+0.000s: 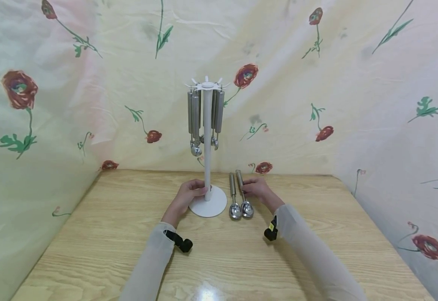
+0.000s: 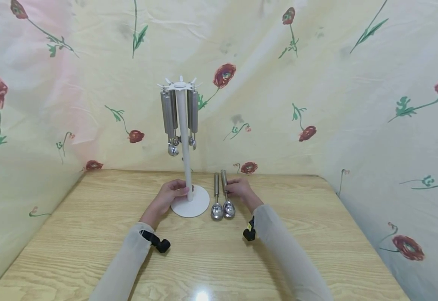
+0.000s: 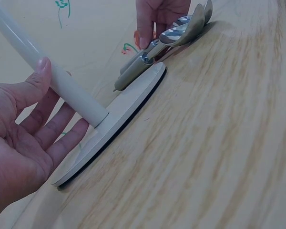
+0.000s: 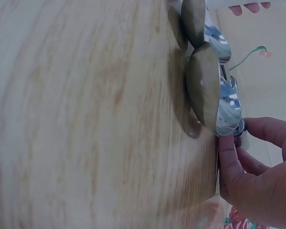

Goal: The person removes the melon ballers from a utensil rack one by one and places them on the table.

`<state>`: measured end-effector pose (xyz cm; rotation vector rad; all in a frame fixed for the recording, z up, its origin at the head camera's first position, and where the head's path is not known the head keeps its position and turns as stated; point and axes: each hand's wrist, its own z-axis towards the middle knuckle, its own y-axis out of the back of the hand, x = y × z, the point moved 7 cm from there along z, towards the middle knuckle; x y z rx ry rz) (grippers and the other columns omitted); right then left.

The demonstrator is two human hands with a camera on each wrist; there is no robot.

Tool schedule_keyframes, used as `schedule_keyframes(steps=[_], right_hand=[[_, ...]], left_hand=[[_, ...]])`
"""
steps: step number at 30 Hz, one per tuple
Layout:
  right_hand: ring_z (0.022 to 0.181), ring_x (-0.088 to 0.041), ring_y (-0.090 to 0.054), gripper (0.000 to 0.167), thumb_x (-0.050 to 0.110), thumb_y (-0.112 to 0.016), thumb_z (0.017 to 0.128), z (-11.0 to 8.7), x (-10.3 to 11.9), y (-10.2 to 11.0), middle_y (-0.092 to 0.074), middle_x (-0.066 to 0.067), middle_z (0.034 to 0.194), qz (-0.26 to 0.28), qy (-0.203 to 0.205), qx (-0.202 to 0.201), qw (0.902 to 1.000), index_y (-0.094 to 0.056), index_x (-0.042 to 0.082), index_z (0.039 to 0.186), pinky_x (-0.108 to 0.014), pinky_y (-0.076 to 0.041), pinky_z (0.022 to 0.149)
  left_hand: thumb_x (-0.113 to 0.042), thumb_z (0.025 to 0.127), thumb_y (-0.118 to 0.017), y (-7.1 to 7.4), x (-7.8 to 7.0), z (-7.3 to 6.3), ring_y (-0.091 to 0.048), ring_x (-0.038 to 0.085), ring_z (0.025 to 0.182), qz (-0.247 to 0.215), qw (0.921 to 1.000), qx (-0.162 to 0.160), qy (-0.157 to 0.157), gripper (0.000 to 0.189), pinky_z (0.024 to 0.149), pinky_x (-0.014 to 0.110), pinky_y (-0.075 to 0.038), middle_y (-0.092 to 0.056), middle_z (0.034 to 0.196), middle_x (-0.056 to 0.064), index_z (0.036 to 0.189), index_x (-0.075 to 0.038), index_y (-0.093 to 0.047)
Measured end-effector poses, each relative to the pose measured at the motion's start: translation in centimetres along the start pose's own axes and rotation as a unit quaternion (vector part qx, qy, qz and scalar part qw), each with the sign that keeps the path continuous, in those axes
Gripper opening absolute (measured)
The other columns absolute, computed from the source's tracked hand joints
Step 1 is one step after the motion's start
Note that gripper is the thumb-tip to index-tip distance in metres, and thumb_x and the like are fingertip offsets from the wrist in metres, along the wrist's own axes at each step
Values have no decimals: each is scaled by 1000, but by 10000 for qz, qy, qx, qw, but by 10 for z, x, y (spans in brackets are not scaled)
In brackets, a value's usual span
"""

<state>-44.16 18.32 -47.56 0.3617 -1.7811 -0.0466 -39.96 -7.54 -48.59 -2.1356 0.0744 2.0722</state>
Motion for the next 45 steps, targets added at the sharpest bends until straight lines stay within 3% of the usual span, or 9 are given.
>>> schedule_keyframes(steps=[5, 9, 20, 35, 45], right_hand=[[76, -14, -68, 43, -3, -62, 96, -2, 4, -2, -68, -27, 112, -148, 90, -92, 9998, -51, -19, 134, -29, -63, 77], [78, -14, -68, 43, -3, -62, 96, -4, 6, -4, -66, -31, 117, -246, 90, -159, 9995, -51, -21, 134, -29, -63, 77], [77, -15, -67, 35, -4, -62, 95, -7, 5, -7, -68, -20, 104, -376, 27, -361, 9986, -58, -20, 126, -30, -63, 76], [89, -22, -71, 41, -1, -63, 97, -12, 8, -5, -64, -33, 122, -347, -62, -316, 9989, -53, -18, 133, -35, -63, 84], [91, -23, -69, 44, 2, -62, 97, -15, 21, 0, -70, -23, 111, -395, -31, -362, 9986, -53, -14, 136, -42, -60, 95]], left_hand=[[-6, 93, -72, 1, -2, 1, -69, 16, 104, 20, 10000, -10, 9, 23, 99, 39, -56, -75, 113, 7, 116, -2, -71], [-5, 93, -72, 1, -1, 1, -70, 16, 103, -28, 10000, 2, 21, 22, 97, 36, -57, -75, 112, 7, 115, -2, -71], [-3, 93, -71, -1, -1, 0, -70, 18, 103, -126, 9999, 16, -18, 22, 91, 31, -59, -75, 112, 7, 115, 0, -70], [-3, 93, -72, 0, 0, -1, -70, 17, 102, -106, 9999, -37, 54, 22, 91, 32, -59, -76, 111, 7, 115, -1, -71], [-5, 94, -71, 0, 0, -1, -69, 19, 107, 14, 10000, -27, 75, 24, 96, 34, -58, -74, 117, 10, 118, -2, -70]])
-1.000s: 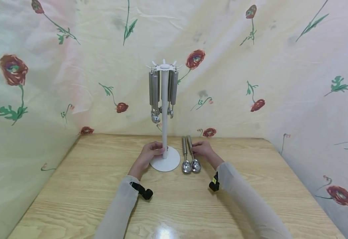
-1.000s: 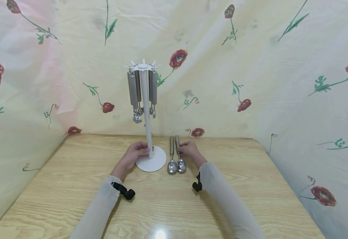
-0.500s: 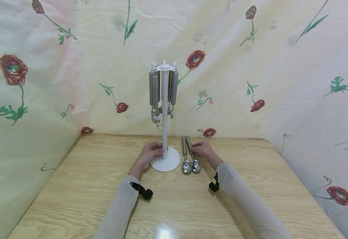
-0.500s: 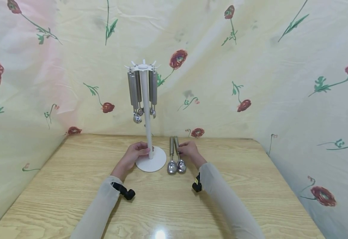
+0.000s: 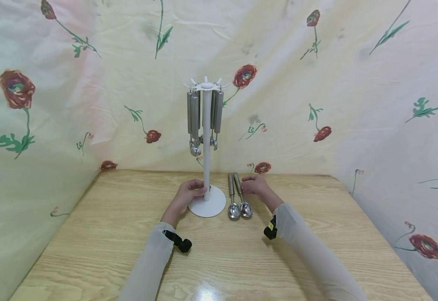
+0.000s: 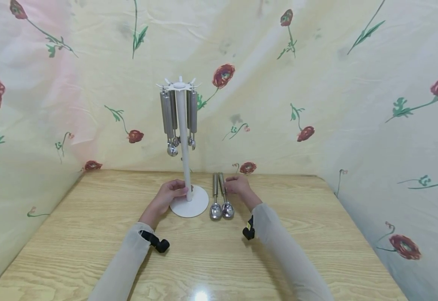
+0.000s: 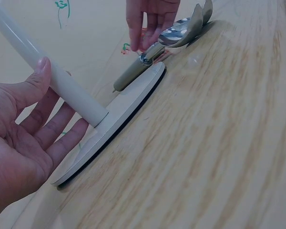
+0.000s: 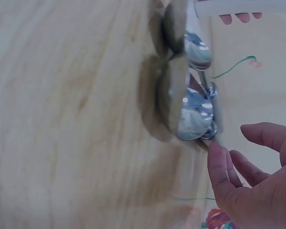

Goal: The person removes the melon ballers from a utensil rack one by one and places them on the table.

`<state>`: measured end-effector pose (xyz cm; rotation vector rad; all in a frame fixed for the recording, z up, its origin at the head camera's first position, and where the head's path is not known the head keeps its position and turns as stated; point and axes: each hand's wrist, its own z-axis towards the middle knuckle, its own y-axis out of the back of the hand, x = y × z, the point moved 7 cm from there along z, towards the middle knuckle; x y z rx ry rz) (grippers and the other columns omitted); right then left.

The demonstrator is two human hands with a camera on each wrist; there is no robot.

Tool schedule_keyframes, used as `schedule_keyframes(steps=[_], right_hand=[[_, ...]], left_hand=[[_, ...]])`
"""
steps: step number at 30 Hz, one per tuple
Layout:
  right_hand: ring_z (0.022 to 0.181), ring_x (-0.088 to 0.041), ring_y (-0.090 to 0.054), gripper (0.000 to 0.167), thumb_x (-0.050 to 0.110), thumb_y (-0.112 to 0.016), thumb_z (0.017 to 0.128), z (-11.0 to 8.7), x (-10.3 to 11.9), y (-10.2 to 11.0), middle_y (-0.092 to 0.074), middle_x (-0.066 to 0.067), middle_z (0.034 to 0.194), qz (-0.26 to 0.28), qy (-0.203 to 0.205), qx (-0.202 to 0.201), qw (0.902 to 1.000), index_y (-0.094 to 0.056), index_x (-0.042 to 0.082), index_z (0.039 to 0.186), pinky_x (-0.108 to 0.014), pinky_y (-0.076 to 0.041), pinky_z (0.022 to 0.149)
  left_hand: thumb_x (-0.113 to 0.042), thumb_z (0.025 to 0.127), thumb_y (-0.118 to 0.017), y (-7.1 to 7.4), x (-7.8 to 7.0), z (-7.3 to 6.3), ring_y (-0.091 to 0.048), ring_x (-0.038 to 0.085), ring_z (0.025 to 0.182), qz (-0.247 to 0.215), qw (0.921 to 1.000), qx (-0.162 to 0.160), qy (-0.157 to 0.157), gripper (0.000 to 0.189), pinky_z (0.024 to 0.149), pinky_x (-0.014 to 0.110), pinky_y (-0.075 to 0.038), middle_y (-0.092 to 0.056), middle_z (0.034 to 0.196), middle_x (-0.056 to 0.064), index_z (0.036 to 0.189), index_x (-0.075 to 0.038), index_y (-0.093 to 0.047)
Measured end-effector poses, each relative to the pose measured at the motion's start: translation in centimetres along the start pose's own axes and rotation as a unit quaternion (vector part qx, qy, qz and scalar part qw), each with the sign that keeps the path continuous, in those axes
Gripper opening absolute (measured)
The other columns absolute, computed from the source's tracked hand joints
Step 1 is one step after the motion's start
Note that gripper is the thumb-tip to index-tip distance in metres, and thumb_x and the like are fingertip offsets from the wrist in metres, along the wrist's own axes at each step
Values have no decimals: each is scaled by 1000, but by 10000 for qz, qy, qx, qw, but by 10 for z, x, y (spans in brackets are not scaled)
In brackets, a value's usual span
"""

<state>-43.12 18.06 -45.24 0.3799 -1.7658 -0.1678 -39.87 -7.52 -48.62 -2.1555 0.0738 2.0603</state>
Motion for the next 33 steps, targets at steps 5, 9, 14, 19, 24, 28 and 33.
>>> schedule_keyframes(steps=[5, 9, 14, 19, 24, 28, 33], right_hand=[[115, -37, -64, 46, 8, -59, 101, -3, 16, 1, -59, -30, 134, -176, 114, 180, 9996, -49, -12, 141, -48, -53, 107], [126, -43, -58, 46, 10, -58, 102, -5, 36, 3, -55, -30, 141, -247, 339, 263, 9988, -50, -10, 142, -46, -54, 105], [128, -43, -57, 47, 14, -61, 102, -14, 73, 5, -57, -27, 142, -169, 669, 301, 9972, -51, -6, 143, -40, -58, 100], [124, -38, -60, 47, 15, -62, 102, -31, 115, 7, -58, -24, 141, -14, 1196, 329, 9923, -52, -3, 144, -38, -58, 98], [105, -19, -66, 42, 17, -63, 102, -52, 156, 7, -65, -18, 128, 159, 1845, 333, 9821, -56, 1, 141, -35, -60, 94], [102, -19, -67, 40, 20, -66, 101, -64, 182, 4, -69, -11, 116, 330, 2262, 334, 9730, -61, 3, 137, -29, -60, 87], [102, -17, -66, 40, 20, -68, 99, -79, 206, -6, -69, -13, 117, 413, 2724, 288, 9609, -62, 4, 136, -28, -60, 86]], left_hand=[[-6, 94, -72, 0, 1, -1, -69, 19, 108, 8, 10000, 4, 40, 25, 99, 36, -57, -74, 118, 10, 118, -2, -70], [-5, 94, -72, 0, 0, -1, -68, 19, 107, 10, 10000, 6, 40, 25, 99, 37, -57, -74, 118, 10, 118, -2, -70], [-5, 94, -72, 0, 1, 1, -68, 18, 107, -11, 10000, 13, 41, 25, 97, 35, -57, -73, 117, 9, 118, -2, -70], [-6, 94, -72, 1, 2, 3, -68, 17, 106, 18, 10000, 26, 9, 25, 97, 35, -57, -74, 116, 8, 118, -2, -70], [-5, 94, -72, 0, 1, 2, -69, 16, 104, -1, 10000, 14, -35, 24, 95, 33, -58, -74, 114, 7, 118, -1, -70], [-5, 93, -72, 1, 1, 2, -69, 16, 102, -24, 10000, -14, -49, 24, 93, 33, -59, -74, 113, 7, 117, -1, -70], [-5, 93, -72, 1, 2, 3, -69, 17, 103, -42, 10000, -32, -36, 24, 95, 34, -58, -74, 114, 8, 117, -1, -70]])
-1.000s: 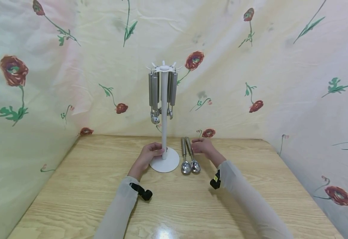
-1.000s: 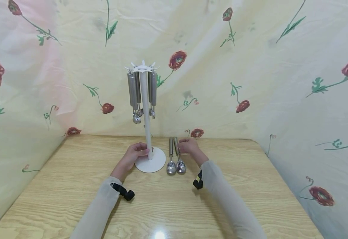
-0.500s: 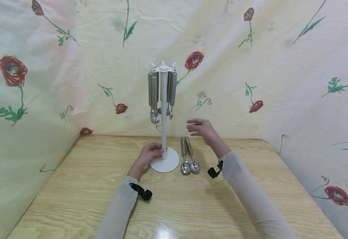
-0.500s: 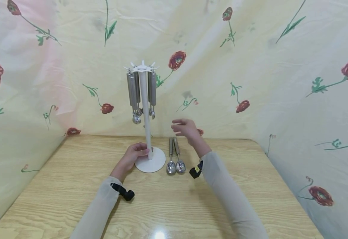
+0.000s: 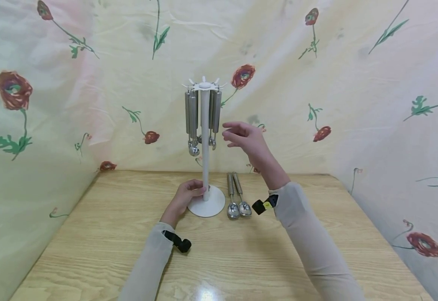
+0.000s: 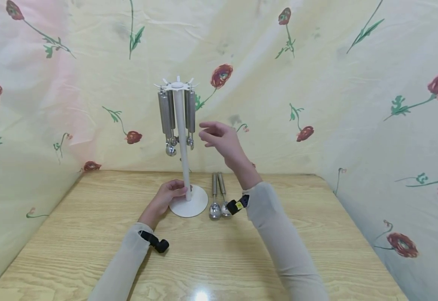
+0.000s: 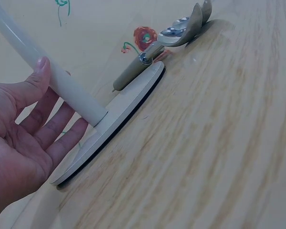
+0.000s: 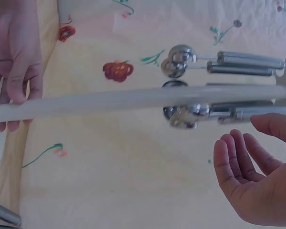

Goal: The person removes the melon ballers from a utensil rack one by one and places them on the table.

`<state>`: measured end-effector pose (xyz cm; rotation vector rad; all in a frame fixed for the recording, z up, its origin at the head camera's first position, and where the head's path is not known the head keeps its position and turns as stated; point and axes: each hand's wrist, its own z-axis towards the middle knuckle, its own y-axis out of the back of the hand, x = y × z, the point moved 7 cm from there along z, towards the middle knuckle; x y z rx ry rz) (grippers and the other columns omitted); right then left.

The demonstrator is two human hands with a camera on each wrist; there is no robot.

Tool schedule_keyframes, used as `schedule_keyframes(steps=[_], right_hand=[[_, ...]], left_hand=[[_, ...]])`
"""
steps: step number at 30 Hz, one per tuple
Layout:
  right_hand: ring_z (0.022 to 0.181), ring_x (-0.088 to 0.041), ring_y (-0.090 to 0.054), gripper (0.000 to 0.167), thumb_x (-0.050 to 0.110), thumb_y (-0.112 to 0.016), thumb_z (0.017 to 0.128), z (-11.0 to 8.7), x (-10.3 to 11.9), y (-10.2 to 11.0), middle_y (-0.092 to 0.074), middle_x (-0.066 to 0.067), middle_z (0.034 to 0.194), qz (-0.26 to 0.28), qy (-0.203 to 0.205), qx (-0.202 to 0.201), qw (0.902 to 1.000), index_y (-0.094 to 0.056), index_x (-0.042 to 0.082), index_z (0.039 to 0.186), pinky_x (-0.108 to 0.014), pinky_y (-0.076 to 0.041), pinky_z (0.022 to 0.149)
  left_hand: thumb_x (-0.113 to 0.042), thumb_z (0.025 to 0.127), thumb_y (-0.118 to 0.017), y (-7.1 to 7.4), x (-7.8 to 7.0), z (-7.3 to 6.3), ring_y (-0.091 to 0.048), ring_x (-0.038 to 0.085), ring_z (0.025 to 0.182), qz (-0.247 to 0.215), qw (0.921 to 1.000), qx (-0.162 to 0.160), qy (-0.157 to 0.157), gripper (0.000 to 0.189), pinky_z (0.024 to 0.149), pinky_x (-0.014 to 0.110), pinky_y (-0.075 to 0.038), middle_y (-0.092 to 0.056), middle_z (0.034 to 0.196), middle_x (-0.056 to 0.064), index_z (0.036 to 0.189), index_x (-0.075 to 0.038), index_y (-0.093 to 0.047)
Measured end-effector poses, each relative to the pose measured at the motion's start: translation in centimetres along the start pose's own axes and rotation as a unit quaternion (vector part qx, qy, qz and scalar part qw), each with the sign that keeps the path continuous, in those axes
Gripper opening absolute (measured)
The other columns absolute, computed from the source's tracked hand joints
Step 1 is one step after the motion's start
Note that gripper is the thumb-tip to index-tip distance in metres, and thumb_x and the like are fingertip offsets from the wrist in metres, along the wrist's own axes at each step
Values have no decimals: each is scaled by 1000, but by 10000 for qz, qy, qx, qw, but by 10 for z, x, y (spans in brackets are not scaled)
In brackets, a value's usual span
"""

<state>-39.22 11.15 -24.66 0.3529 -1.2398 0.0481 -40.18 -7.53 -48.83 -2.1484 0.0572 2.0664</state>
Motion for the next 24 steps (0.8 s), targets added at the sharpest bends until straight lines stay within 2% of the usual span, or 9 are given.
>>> schedule_keyframes(steps=[5, 8, 12, 17, 24], right_hand=[[104, -16, -67, 38, 13, -67, 99, 1, 17, -12, -69, -6, 113, 89, 383, -101, 9992, -62, 1, 135, -30, -60, 89], [105, -22, -69, 37, 10, -68, 98, 3, 21, -16, -69, -7, 113, 140, 498, -184, 9985, -62, 0, 134, -29, -60, 88], [102, -22, -68, 38, 9, -70, 96, 7, 22, -20, -69, -8, 111, 208, 549, -258, 9979, -63, 0, 133, -26, -60, 85], [95, -14, -66, 37, 8, -72, 95, 11, 22, -23, -70, -4, 107, 324, 563, -333, 9973, -65, 0, 130, -25, -60, 83], [93, -11, -67, 32, 6, -71, 95, 12, 22, -24, -70, 3, 100, 543, 572, -422, 9960, -65, -3, 125, -25, -59, 83]], left_hand=[[-5, 94, -72, 0, 0, 0, -69, 19, 105, -39, 10000, 0, 5, 24, 96, 35, -58, -74, 116, 10, 117, 0, -69], [-5, 94, -72, 0, 0, 0, -69, 19, 106, -46, 10000, -13, 42, 24, 97, 35, -58, -73, 117, 11, 117, -1, -69], [-5, 94, -72, 0, 1, 0, -69, 19, 106, -50, 10000, -35, 72, 24, 97, 35, -58, -73, 117, 11, 117, -1, -69], [-4, 93, -72, 0, 2, 1, -69, 17, 105, -82, 9999, -47, 74, 24, 98, 36, -58, -72, 117, 10, 117, 0, -68], [-5, 94, -72, 0, 2, 0, -69, 18, 106, -66, 9999, -61, 52, 24, 96, 35, -58, -72, 118, 11, 117, 0, -68]])
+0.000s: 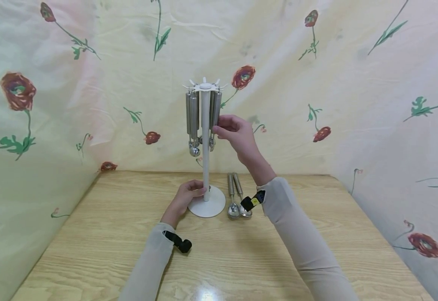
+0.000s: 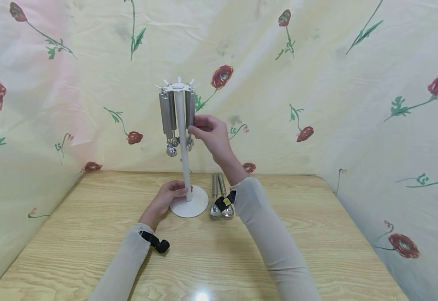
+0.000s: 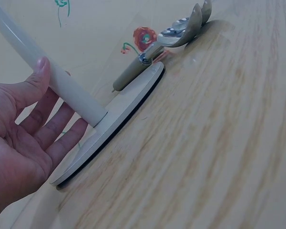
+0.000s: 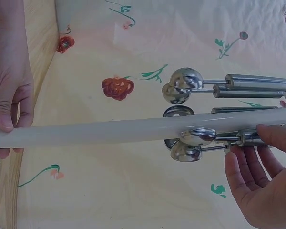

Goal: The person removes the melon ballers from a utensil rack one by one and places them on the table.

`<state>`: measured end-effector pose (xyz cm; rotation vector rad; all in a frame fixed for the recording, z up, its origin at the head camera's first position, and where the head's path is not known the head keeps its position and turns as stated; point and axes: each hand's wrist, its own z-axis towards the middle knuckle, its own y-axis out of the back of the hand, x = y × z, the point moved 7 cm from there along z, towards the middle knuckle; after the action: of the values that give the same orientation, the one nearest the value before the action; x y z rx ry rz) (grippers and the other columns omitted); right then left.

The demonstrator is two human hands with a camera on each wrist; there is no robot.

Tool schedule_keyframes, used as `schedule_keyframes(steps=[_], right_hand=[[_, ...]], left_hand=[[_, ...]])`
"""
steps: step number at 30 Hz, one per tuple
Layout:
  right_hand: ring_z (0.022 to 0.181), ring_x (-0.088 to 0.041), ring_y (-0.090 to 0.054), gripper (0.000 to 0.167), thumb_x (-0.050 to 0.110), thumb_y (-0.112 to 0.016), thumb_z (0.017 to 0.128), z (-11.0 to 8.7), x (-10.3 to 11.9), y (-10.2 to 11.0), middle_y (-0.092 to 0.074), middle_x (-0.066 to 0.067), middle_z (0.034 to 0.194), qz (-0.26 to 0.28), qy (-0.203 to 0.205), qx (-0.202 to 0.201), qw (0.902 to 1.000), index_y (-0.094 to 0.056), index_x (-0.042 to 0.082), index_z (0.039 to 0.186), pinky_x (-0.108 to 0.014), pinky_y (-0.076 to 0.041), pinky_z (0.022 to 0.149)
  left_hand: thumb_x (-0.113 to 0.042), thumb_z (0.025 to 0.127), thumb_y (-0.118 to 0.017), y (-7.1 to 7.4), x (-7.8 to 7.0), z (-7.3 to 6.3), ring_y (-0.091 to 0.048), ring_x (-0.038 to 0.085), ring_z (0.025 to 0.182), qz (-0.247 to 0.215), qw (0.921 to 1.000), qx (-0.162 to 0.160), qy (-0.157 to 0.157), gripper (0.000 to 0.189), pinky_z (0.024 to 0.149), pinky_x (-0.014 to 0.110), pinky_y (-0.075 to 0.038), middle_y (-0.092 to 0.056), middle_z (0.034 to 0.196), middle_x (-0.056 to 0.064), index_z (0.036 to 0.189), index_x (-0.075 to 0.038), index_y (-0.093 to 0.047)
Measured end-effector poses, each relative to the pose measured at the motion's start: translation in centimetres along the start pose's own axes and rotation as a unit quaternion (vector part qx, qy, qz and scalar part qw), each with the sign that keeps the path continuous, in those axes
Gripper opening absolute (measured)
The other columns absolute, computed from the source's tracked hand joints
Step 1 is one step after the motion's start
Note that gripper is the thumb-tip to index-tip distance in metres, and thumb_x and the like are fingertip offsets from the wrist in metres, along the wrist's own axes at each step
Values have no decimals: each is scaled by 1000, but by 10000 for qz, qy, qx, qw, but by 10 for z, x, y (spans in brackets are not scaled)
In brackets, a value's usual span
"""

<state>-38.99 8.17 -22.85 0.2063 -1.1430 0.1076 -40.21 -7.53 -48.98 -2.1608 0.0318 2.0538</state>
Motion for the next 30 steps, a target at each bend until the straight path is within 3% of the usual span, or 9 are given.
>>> schedule_keyframes(steps=[9, 15, 21, 30], right_hand=[[91, -11, -67, 32, 4, -71, 94, 0, 6, 2, -70, 2, 98, 79, 42, 63, 9999, -64, -4, 124, -24, -60, 81], [89, -11, -69, 34, 2, -71, 94, 0, 7, 4, -71, 1, 97, 69, 51, 191, 9998, -64, -4, 127, -25, -61, 80], [90, -12, -70, 36, 3, -71, 94, 0, 7, 6, -71, 2, 98, 58, -28, 270, 9996, -63, -3, 128, -25, -61, 80], [88, -12, -70, 36, 1, -70, 94, -1, 14, 12, -72, 2, 95, 18, 36, 206, 9998, -63, -6, 128, -26, -62, 80]], left_hand=[[-4, 94, -71, 0, -2, -1, -68, 18, 105, 8, 10000, 82, 40, 25, 96, 35, -59, -71, 119, 12, 118, 0, -68], [-3, 97, -66, -2, -5, -3, -68, 16, 104, -19, 9989, 472, -1, 30, 96, 34, -58, -72, 117, 9, 126, 4, -63], [-7, 101, -63, -2, -8, -4, -66, 15, 110, -28, 9963, 864, -1, 36, 107, 40, -53, -72, 120, 7, 133, 6, -57], [-12, 104, -59, -1, -6, -4, -64, 17, 117, -95, 9945, 1034, 103, 36, 112, 43, -50, -66, 129, 11, 136, 4, -55]])
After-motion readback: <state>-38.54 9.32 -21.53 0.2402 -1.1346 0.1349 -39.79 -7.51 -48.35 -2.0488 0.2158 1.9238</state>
